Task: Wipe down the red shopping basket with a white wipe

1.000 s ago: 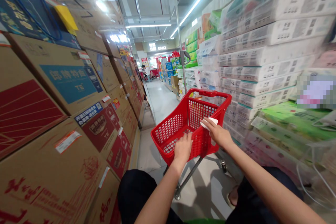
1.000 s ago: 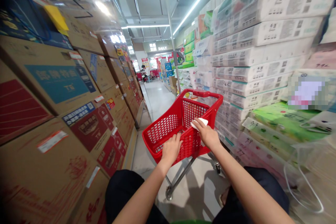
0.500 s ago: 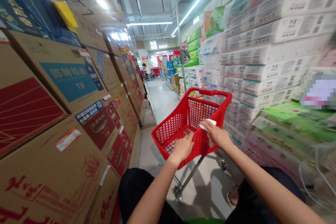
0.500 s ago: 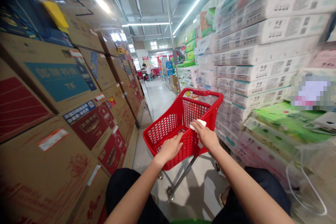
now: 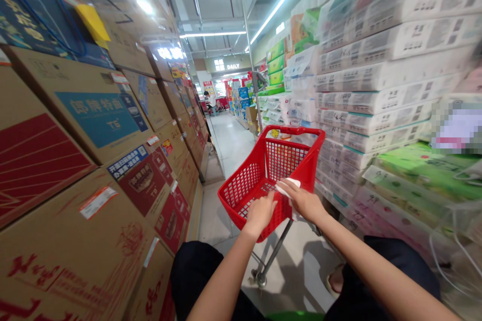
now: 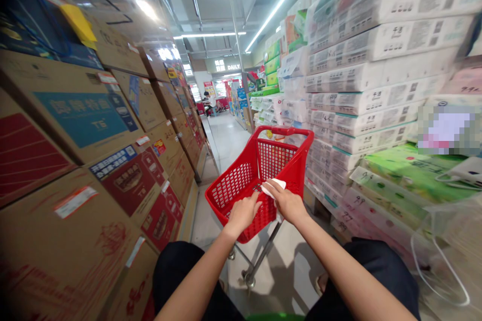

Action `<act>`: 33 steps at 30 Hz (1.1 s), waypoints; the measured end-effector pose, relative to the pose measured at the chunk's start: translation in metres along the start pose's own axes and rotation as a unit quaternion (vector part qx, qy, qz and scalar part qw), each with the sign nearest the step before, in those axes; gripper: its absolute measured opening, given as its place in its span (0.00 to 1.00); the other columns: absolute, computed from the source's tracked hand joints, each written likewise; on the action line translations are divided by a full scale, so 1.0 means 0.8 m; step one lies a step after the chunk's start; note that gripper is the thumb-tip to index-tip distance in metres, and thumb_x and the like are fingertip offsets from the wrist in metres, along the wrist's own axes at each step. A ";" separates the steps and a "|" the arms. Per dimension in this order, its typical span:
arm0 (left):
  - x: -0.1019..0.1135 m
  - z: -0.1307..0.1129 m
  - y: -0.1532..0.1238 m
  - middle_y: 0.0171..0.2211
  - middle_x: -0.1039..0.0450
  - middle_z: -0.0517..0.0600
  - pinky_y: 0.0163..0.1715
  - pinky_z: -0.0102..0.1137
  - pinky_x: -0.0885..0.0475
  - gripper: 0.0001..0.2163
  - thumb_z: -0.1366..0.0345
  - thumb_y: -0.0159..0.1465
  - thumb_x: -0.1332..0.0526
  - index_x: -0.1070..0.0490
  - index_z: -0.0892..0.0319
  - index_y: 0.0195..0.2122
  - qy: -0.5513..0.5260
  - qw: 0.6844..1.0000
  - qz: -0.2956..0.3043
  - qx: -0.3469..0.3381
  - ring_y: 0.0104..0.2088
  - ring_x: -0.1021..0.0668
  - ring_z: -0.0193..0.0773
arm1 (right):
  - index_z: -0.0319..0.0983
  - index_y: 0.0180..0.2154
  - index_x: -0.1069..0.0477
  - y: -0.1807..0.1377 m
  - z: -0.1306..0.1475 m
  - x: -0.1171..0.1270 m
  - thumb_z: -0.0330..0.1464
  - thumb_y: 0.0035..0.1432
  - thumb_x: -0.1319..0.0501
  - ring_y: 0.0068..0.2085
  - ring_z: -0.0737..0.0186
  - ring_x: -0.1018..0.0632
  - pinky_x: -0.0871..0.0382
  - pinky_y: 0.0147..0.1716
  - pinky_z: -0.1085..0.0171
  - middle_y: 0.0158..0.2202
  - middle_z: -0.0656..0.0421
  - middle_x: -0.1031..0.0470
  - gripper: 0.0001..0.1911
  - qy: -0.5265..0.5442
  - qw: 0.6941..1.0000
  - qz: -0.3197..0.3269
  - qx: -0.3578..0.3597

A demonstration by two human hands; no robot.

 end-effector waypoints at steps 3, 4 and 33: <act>0.003 -0.001 -0.001 0.40 0.22 0.54 0.40 0.36 0.26 0.15 0.57 0.72 0.53 0.40 0.55 0.57 -0.010 1.000 -0.005 -0.005 0.41 0.19 0.45 | 0.59 0.67 0.52 0.016 -0.033 0.006 0.26 0.61 0.50 0.46 0.60 0.21 0.23 0.37 0.61 0.71 0.66 0.51 0.38 -0.027 0.999 -0.005 -0.040; 0.004 -0.002 0.000 0.40 0.22 0.54 0.40 0.36 0.26 0.15 0.58 0.73 0.53 0.40 0.55 0.57 -0.011 1.000 -0.002 -0.006 0.41 0.19 0.45 | 0.59 0.67 0.51 0.020 -0.038 0.006 0.26 0.61 0.50 0.46 0.60 0.21 0.23 0.37 0.61 0.71 0.66 0.51 0.37 -0.027 0.998 -0.006 -0.050; -0.006 0.010 -0.007 0.44 0.23 0.54 0.45 0.37 0.29 0.16 0.57 0.73 0.59 0.38 0.55 0.54 -0.057 0.997 0.042 -0.007 0.47 0.21 0.45 | 0.54 0.68 0.52 -0.010 0.033 -0.006 0.25 0.60 0.51 0.51 0.60 0.23 0.24 0.39 0.64 0.71 0.63 0.50 0.37 0.044 0.999 0.005 0.018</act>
Point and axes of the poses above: each hand's wrist, its own y-axis towards the middle knuckle, its own x-axis out of the back of the hand, z = x × y, the point moved 8 cm from there along y, towards the middle knuckle
